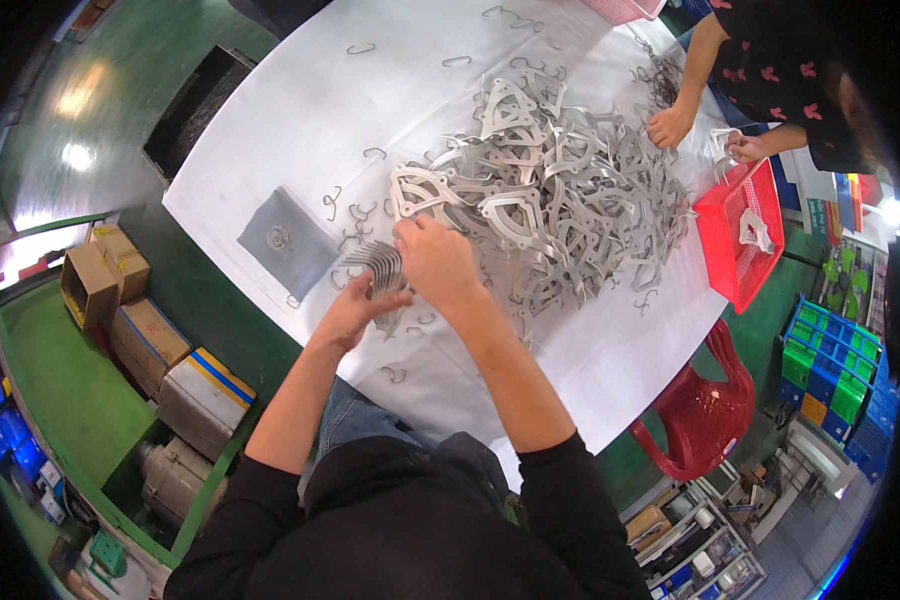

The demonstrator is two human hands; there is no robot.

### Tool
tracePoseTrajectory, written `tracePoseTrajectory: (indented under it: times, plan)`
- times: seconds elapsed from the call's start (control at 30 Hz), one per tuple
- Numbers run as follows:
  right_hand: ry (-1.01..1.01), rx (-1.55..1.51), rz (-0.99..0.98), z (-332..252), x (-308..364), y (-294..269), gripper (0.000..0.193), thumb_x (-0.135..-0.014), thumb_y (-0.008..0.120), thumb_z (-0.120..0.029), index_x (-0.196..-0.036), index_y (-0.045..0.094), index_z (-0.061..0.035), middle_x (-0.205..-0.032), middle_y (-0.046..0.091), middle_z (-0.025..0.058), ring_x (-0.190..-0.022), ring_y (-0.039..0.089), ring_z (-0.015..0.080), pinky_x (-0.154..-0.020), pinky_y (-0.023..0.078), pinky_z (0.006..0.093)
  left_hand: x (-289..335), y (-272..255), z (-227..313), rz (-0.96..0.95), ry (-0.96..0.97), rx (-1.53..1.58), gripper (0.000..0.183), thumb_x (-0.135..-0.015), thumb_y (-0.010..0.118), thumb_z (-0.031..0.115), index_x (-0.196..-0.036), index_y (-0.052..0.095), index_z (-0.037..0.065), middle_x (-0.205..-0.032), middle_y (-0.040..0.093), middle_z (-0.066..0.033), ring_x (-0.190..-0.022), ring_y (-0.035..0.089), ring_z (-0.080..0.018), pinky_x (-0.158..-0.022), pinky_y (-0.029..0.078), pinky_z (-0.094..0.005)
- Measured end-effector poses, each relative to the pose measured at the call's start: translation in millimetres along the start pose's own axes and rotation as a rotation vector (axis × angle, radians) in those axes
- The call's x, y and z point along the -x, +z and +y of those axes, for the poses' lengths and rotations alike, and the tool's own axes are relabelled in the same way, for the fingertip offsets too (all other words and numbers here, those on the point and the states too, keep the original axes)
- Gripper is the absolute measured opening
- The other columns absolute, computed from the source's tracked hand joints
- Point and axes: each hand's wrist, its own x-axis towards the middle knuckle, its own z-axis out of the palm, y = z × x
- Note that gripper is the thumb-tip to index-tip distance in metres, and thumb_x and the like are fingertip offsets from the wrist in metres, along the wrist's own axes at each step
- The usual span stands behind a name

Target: The person picks small metal hooks and white plastic frames from a table, interlocks them by hand, and stacks the assembled units into a red basket. The person also gathers remaining loose hooks and sweeps them off the table.

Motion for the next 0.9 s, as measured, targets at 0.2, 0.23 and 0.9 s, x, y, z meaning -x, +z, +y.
tracePoseTrajectory:
  times: [0.2,0.23,0.9]
  plan:
    - [0.418,-0.565,-0.016,46,2,39,0.028,-0.084,0.059,-0.025,-0.107,0.06,-0.0092,-0.096,0.063,0.0131,-0.073,0.064,0.034,-0.068,0.051,0.0438,6,-16,-17,0.032,-0.07,0.106,0.056,-0.073,0.072,0.003,-0.124,0.049,0.001,-0.099,0.059,-0.0045,-0.087,0.057,-0.0137,-0.08,0.044,-0.0271]
    - [0.393,-0.42,0.118,51,1,47,0.028,-0.084,0.059,-0.024,-0.107,0.06,-0.0092,-0.093,0.064,0.0129,-0.074,0.064,0.0338,-0.069,0.051,0.0437,8,-23,-16,0.038,-0.089,0.109,0.057,-0.073,0.072,0.003,-0.125,0.048,0.001,-0.099,0.059,-0.0039,-0.086,0.057,-0.0133,-0.079,0.044,-0.0266]
    - [-0.174,-0.023,-0.14,80,22,-28,0.016,-0.078,0.064,-0.016,-0.093,0.059,-0.0138,-0.09,0.06,0.0027,-0.081,0.06,0.0276,-0.067,0.049,0.0397,0,-57,40,0.006,-0.025,0.103,0.048,-0.081,0.067,0.013,-0.124,0.049,0.003,-0.097,0.064,-0.0087,-0.084,0.059,-0.0142,-0.08,0.046,-0.0282]
